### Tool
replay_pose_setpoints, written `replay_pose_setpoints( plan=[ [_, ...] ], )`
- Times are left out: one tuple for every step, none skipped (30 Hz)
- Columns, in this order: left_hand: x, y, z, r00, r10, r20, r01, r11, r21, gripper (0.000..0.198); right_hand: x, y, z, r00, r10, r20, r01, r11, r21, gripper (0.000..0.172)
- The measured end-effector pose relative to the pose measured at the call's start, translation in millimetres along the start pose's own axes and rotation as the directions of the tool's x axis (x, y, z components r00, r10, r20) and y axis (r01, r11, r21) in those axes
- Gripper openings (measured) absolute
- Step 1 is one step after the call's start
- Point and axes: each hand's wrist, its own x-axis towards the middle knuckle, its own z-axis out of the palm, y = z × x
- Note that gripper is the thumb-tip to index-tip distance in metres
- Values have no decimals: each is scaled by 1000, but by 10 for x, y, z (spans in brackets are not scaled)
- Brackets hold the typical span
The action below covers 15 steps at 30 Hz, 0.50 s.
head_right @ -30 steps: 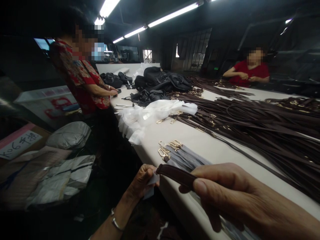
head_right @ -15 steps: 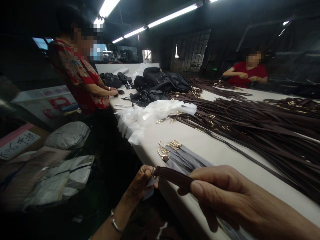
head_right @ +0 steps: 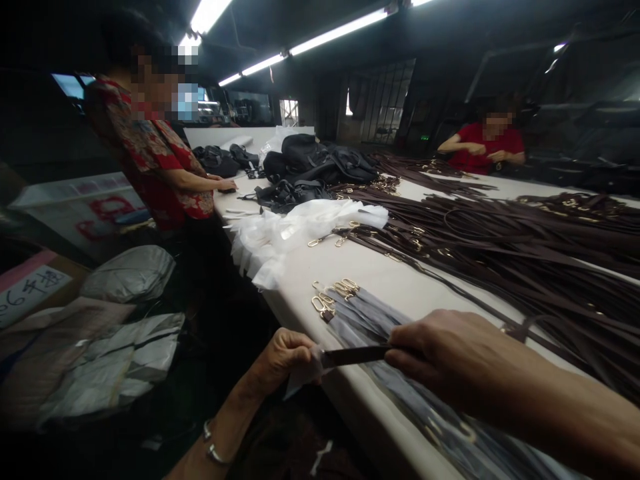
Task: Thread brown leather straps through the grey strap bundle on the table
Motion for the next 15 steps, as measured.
replay_pose_setpoints(
  plan=[
    [-3, 24, 22, 1000, -20, 4, 20, 999, 38, 43, 13, -20, 5, 1000, -10, 19, 11, 998, -62, 30],
    [-1, 45, 51, 999, -44, 7, 44, 995, 84, 39, 29, -48, 19, 998, -13, 54, 19, 994, -106, 28],
    [5, 62, 86, 998, -68, 7, 67, 989, 134, 37, 49, -80, 43, 996, -14, 85, 26, 990, -139, 26],
    [13, 73, 123, 996, -87, 9, 84, 980, 181, 34, 71, -112, 76, 996, -26, 87, 40, 985, -167, 23],
    [22, 78, 160, 995, -94, 14, 89, 972, 216, 34, 93, -141, 118, 996, -36, 81, 52, 978, -202, 21],
    [31, 75, 196, 995, -92, 24, 84, 968, 235, 35, 114, -164, 169, 997, -42, 72, 58, 969, -240, 18],
    [39, 65, 229, 996, -84, 34, 73, 967, 244, 38, 128, -179, 227, 997, -51, 59, 65, 959, -277, 17],
    [46, 48, 259, 997, -68, 34, 58, 967, 249, 40, 134, -188, 290, 997, -71, 29, 76, 949, -306, 17],
    [51, 25, 286, 999, -47, 20, 40, 965, 258, 43, 129, -194, 357, 994, -109, -25, 95, 941, -325, 18],
    [55, -1, 312, 1000, -18, -14, 21, 961, 275, 44, 113, -198, 426, 981, -166, -97, 124, 933, -337, 19],
    [57, -29, 338, 998, 17, -62, 2, 953, 302, 43, 89, -204, 494, 956, -229, -181, 155, 923, -352, 19],
    [59, -56, 364, 992, 57, -113, -16, 942, 334, 41, 60, -215, 561, 917, -295, -268, 184, 910, -372, 19],
    [60, -81, 393, 982, 101, -159, -36, 928, 370, 38, 29, -231, 624, 869, -356, -343, 209, 893, -398, 18],
    [61, -104, 423, 971, 141, -192, -53, 913, 404, 34, 0, -251, 683, 820, -405, -404, 223, 876, -427, 19],
    [62, -124, 454, 962, 172, -211, -65, 899, 434, 31, -23, -273, 737, 781, -441, -443, 231, 862, -451, 19]
  ],
)
